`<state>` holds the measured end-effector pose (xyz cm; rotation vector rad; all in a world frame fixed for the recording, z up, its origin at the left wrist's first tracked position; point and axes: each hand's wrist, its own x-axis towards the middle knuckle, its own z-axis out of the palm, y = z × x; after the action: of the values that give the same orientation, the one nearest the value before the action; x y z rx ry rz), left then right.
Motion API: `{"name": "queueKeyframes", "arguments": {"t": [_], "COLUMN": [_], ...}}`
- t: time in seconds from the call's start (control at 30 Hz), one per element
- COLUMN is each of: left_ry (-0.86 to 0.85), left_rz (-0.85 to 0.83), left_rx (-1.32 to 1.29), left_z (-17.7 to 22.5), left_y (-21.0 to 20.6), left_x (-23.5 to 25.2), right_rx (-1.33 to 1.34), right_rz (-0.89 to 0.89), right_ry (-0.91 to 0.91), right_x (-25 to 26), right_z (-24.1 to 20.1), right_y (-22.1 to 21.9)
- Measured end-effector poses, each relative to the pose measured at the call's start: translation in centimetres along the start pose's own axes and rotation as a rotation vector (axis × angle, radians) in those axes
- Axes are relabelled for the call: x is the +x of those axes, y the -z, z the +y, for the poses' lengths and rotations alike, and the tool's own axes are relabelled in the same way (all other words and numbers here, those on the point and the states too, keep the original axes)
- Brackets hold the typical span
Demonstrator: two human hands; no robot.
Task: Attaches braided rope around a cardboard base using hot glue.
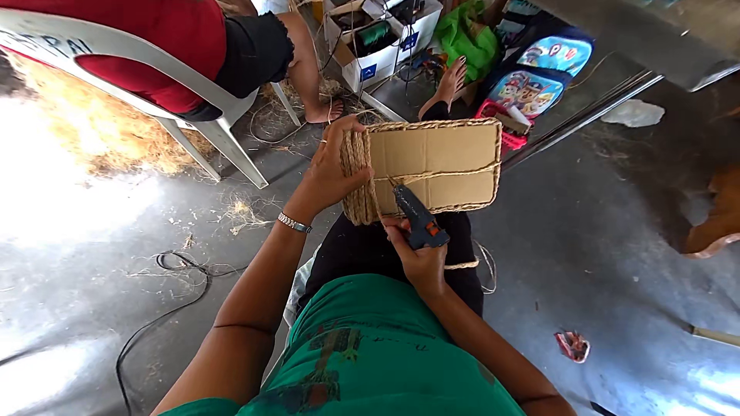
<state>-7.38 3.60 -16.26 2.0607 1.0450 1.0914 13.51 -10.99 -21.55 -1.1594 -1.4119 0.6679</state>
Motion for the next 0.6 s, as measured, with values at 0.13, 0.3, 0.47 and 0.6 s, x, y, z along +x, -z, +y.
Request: {"name": "queueKeyframes", "arguments": {"t": [0.13,0.3,0.47,0.6], "left_ry": [0.026,0.028,0.024,-0.061], "left_rz": [-0.001,0.013,0.058,0.15], "left_rx": [0.022,0.057,0.121,0.151], "left_z": [0.2,0.7,1.6,1.9], "left_y": [-0.3,-0.3,-0.9,-2.0], "left_x": [0.2,0.0,-0.8,-2.1], "right_rx": [-0.022,-0.041,-0.038,-0.031], "right_rz": [0.012,0.022,0.008,-0.019], "right_ry": [0.015,0.032,-0.019,-0.035], "right_x": [-0.1,0.0,0.1,-0.1], "right_z": [0.0,-0.4,0.1,0.1], "right_y": [0.0,0.2,0.2,0.1]}}
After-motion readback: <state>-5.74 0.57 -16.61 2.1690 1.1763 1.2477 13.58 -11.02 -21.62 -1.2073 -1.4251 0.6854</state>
